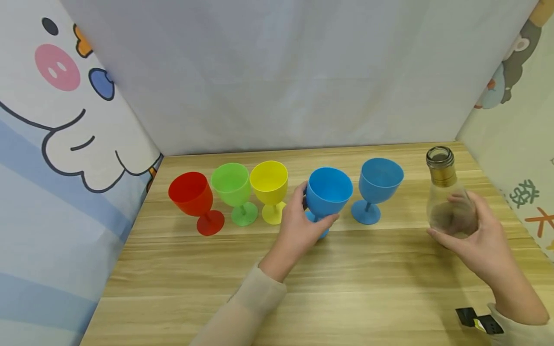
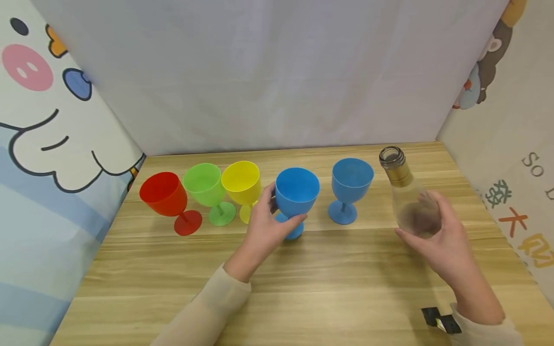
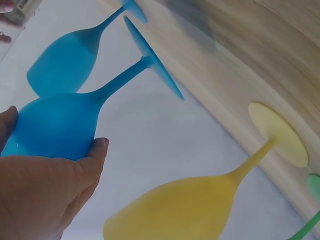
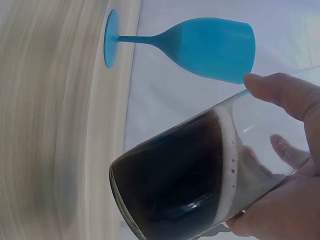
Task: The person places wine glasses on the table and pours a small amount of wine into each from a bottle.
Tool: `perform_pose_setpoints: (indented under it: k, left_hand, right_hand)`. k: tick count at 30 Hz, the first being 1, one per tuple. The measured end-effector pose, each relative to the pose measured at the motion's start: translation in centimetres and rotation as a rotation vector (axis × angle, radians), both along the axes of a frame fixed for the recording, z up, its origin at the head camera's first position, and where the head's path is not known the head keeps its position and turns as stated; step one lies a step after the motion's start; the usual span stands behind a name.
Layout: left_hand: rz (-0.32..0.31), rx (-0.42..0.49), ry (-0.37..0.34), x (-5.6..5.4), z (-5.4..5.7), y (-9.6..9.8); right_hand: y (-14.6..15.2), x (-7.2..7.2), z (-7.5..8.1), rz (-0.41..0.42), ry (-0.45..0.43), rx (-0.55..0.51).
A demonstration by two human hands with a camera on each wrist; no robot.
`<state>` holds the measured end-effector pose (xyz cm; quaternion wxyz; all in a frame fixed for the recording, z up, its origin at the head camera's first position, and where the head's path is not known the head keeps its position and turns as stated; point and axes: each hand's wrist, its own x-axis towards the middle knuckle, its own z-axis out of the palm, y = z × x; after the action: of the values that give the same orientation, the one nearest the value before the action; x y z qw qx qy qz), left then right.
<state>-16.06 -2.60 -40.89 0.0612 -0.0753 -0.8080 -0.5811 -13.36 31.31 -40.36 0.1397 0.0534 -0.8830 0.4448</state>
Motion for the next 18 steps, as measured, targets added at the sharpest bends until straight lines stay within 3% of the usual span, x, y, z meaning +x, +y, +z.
perform_pose_setpoints:
  k: [8,13,18]
  left_hand:
    - [-0.035,-0.014,0.012,1.3,0.5,-0.7]
    - [-0.037,-0.044,-0.004,1.9,0.4,-1.3]
    - [-0.048,-0.075,0.027,2.2,0.3,-1.7]
  right_hand:
    - [0.1,-0.2,0.0,-0.021,0.064,0.058]
    - [0.1,-0.4,0.1,0.006,0.114,0.117]
    - [0.2,-0.6,0.1,0.010,0.168,0.161]
